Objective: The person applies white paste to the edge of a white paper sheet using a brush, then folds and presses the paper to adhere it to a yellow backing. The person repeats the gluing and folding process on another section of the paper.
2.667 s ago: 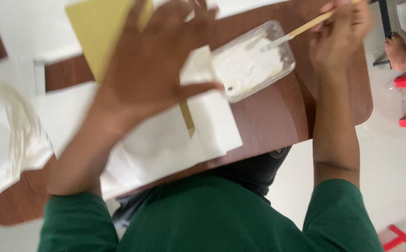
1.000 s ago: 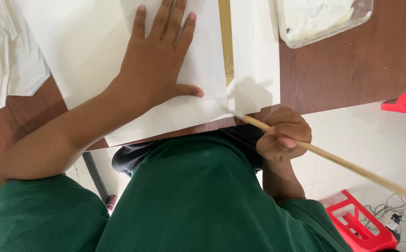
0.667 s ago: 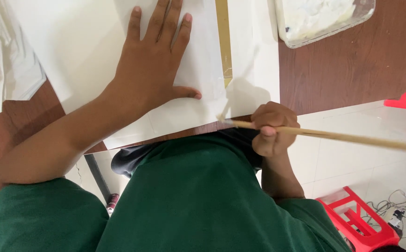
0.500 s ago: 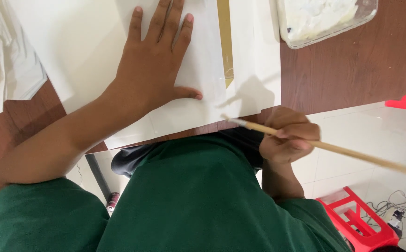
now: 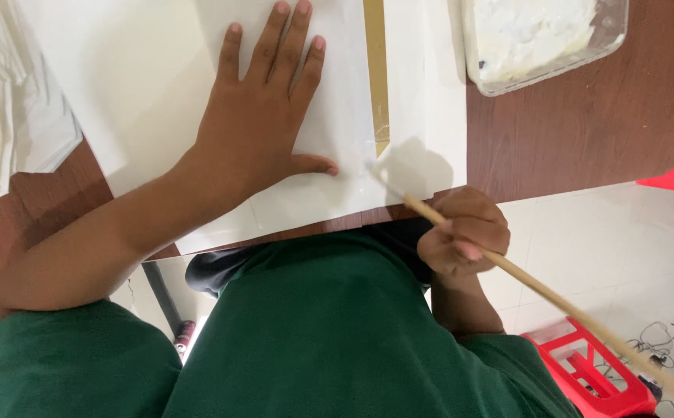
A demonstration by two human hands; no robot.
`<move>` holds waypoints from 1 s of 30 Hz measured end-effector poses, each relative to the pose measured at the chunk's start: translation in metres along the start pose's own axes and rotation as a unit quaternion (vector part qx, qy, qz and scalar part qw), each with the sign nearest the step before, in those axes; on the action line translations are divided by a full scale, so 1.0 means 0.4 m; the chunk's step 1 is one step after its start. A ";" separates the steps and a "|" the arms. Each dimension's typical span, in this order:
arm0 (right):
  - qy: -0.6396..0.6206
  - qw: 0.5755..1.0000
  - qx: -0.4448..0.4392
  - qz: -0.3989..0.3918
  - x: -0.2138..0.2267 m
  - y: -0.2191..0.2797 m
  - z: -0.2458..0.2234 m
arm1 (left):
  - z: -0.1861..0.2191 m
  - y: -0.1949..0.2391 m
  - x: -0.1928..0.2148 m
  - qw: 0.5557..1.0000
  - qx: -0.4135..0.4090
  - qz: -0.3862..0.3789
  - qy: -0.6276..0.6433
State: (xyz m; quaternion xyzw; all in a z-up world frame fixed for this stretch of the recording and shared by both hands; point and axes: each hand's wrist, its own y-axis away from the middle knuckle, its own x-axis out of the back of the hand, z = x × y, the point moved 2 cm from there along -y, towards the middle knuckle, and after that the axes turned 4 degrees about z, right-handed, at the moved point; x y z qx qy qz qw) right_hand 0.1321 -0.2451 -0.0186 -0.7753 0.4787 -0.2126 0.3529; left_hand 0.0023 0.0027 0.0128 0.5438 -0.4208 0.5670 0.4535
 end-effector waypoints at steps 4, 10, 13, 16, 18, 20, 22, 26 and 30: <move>0.064 0.994 0.015 -0.083 -0.017 -0.015 -0.009 | 0.000 0.000 0.000 0.999 0.005 -0.007 0.031; -0.038 0.995 -0.030 -0.083 -0.031 -0.019 -0.019 | -0.001 -0.001 0.003 0.999 0.002 -0.007 0.040; -0.095 0.994 0.018 0.050 -0.048 -0.014 -0.016 | -0.001 0.000 0.001 0.999 0.006 -0.009 0.042; -0.004 1.000 0.016 0.008 -0.039 -0.016 -0.014 | 0.000 -0.001 0.001 0.999 0.004 0.000 0.035; 0.063 0.994 -0.009 -0.093 -0.041 -0.016 -0.008 | 0.000 -0.001 0.008 1.000 0.004 0.005 0.027; 0.002 0.995 -0.058 -0.084 -0.047 -0.021 -0.001 | -0.001 -0.006 0.018 0.998 0.016 -0.019 0.054; -0.019 0.996 -0.082 -0.040 -0.050 -0.043 -0.012 | 0.000 -0.005 0.011 0.999 0.017 -0.021 0.031; 0.072 0.992 -0.085 0.060 0.007 -0.033 0.054 | 0.000 -0.003 0.005 0.999 0.015 -0.019 -0.049; -0.010 0.996 -0.029 -0.089 -0.086 -0.140 0.047 | 0.000 -0.003 0.003 0.999 0.011 -0.019 -0.042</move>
